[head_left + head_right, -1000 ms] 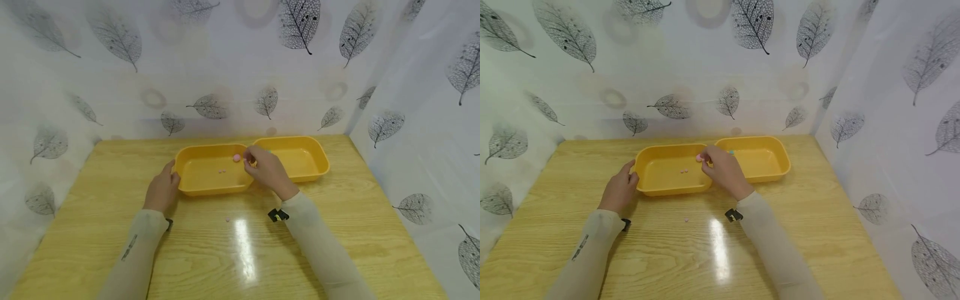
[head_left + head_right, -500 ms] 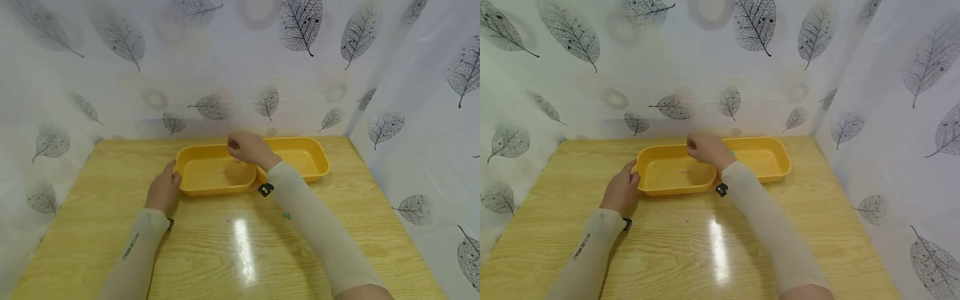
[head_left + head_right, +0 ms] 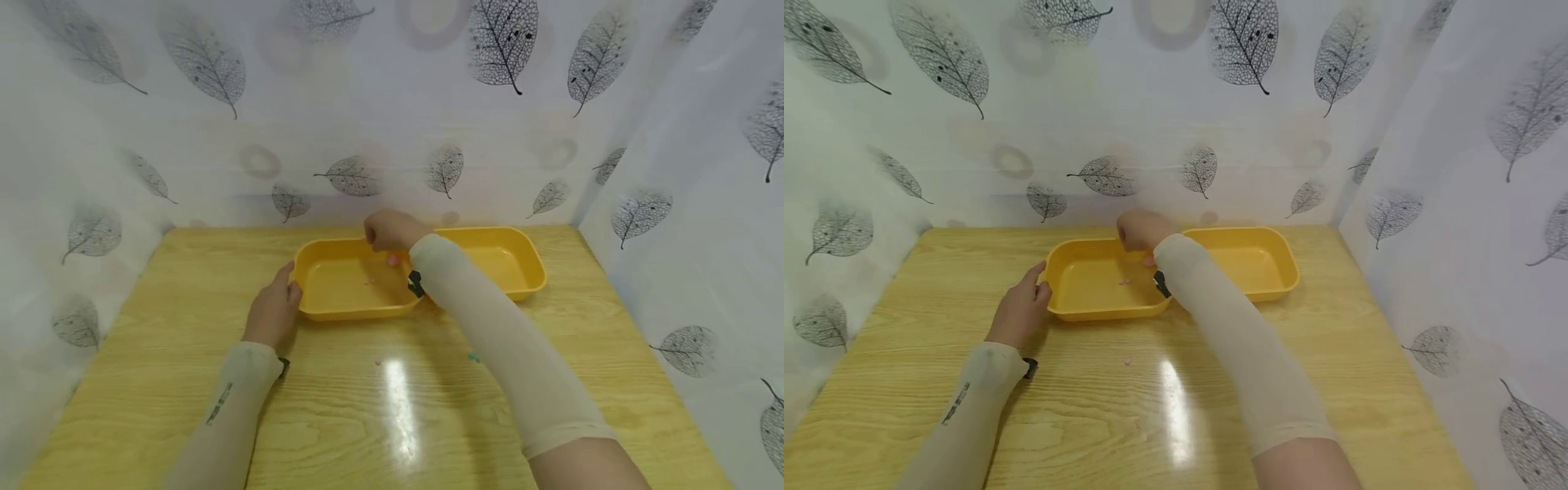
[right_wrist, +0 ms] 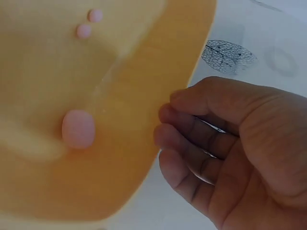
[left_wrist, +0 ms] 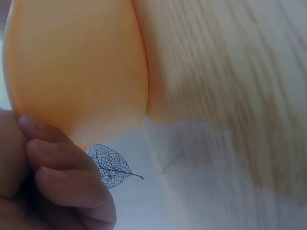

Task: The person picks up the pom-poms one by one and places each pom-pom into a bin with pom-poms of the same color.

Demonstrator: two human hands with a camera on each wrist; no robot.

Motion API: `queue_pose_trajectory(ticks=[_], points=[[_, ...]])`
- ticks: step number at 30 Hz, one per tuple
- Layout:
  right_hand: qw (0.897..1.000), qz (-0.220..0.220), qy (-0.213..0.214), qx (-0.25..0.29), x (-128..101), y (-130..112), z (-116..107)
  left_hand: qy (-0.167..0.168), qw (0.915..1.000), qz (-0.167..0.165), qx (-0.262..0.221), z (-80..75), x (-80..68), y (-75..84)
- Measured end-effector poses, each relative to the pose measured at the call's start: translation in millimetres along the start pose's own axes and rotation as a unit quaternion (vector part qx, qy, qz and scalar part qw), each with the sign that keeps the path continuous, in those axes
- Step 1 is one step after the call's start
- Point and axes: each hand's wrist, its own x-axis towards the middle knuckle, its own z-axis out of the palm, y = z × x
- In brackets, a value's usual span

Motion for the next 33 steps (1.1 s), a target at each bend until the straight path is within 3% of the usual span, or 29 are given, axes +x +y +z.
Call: queue_pose_trajectory(ticks=[8, 15, 25, 33], points=[[0.995, 0.025, -0.074, -0.057, 19.6, -10.3, 10.6, 0.007, 1.0, 0.006, 0.003, 1.1, -2.0, 3.0], [0.983, 0.058, -0.134, -0.114, 20.8, -18.5, 17.6, 0.01, 0.9999, 0.006, -0.001, 1.4, -1.8, 3.9], [0.971, 0.065, -0.199, -0.112, 19.8, -17.2, 23.7, 0.011, 0.9999, 0.003, -0.003, 0.8, 1.3, 0.8], [0.967, 0.062, -0.214, -0.122, 17.1, -15.3, 23.2, 0.016, 0.9999, 0.004, -0.002, 3.0, 3.5, -2.3]])
